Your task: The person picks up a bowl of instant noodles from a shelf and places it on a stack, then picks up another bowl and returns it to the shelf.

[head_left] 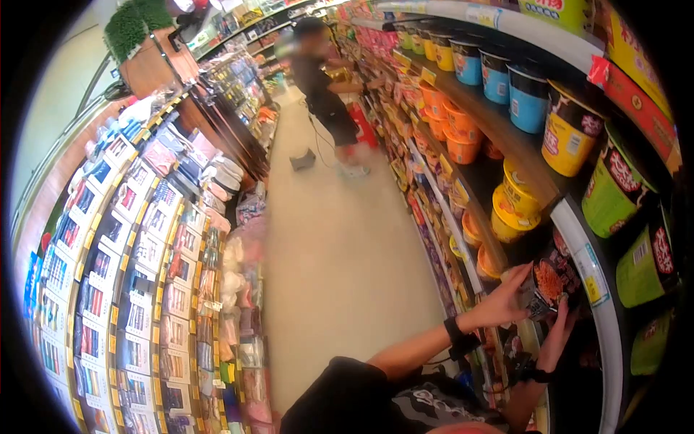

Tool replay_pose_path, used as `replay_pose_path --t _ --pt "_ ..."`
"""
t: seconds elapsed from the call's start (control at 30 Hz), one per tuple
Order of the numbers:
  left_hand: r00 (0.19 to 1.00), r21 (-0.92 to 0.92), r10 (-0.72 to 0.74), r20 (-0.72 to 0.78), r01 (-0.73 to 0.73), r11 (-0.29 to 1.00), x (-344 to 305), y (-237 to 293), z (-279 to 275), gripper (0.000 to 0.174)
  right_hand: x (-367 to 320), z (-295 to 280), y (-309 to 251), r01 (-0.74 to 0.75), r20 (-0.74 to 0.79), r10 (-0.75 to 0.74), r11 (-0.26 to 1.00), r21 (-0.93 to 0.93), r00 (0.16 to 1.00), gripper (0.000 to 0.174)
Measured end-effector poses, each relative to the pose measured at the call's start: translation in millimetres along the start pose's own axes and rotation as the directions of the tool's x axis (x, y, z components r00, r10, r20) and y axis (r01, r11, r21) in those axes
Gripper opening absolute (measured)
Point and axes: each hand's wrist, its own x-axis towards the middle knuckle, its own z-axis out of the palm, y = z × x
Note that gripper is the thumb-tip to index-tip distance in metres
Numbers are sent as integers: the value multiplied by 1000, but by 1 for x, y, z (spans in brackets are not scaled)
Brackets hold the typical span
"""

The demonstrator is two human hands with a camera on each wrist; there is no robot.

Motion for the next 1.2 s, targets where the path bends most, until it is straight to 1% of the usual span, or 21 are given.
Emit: replay_pose_path --t 0.1,0.2,0.3,0.4,0.43,0.5,0.53,0.6,0.63,0.67,0.73,0.77,0.83,0.87,0.93,0.97,1.0,1.07,1.1,1.17,1.2 --pt "1000 -12 -1 19 1 1000 -8 7 13 102 1 -25 -2 -120 47 118 992 46 992 102" --pt "1000 15 -10 25 9 1000 -15 17 23 100 -18 -34 -17 -46 15 46 999 9 999 101" --pt "998 46 -19 53 17 999 -24 28 31 100 -22 -58 -7 -58 20 58 998 -8 998 102" --pt "997 -113 -59 58 65 992 -39 39 42 96 -37 -73 0 -90 24 89 996 29 996 103" --pt "999 -76 -19 35 21 997 -46 42 43 91 -46 -77 -1 -100 14 99 994 53 995 103" --pt "997 -6 76 -1 -76 997 -54 41 44 79 -67 -77 -17 -109 -48 108 994 -17 993 95" --pt "1000 -99 26 -4 -26 995 -59 39 44 72 -78 -72 -25 -114 -70 111 992 -46 991 90" --pt "996 -271 -92 -12 85 959 -74 34 44 60 -88 -76 -25 -88 22 86 994 71 996 85" --pt "993 -242 -65 -102 39 969 -80 32 48 48 -90 -82 -22 -82 95 72 990 111 993 84" --pt "987 -228 -95 -129 64 972 -86 31 49 46 -92 -86 -18 -79 168 53 985 151 984 83" --pt "970 -196 -155 -185 117 973 -101 34 47 44 -101 -97 -8 -115 206 84 984 140 975 82" --pt "936 -207 -261 -235 214 955 -113 34 48 44 -106 -99 -2 -125 231 90 982 142 969 81" --pt "908 -157 -335 -253 303 940 -124 48 39 43 -103 -92 12 -107 351 16 965 240 936 80" --pt "884 -151 -382 -271 353 923 -136 55 41 42 -106 -92 14 -88 393 -2 973 211 920 80" --pt "876 -215 -362 -319 305 928 -162 45 42 39 -112 -91 5 -41 468 -24 991 129 884 79" --pt "871 -256 -358 -336 282 925 -170 36 42 37 -126 -88 -3 -109 426 36 983 147 904 81" --pt "876 -256 -333 -349 253 933 -177 33 43 35 -125 -89 -1 -113 529 2 978 177 848 83" --pt "887 -242 -284 -364 204 948 -193 30 38 31 -137 -90 7 -153 552 20 969 195 834 82" --pt "891 -228 -311 -331 244 943 -195 40 33 27 -139 -84 9 -129 542 -12 967 222 840 82" --pt "912 -237 -240 -332 165 957 -206 24 26 26 -159 -89 17 -126 524 -13 965 229 852 80" --pt "912 -264 -236 -335 150 953 -222 22 32 26 -175 -92 22 -115 432 35 980 160 901 79"
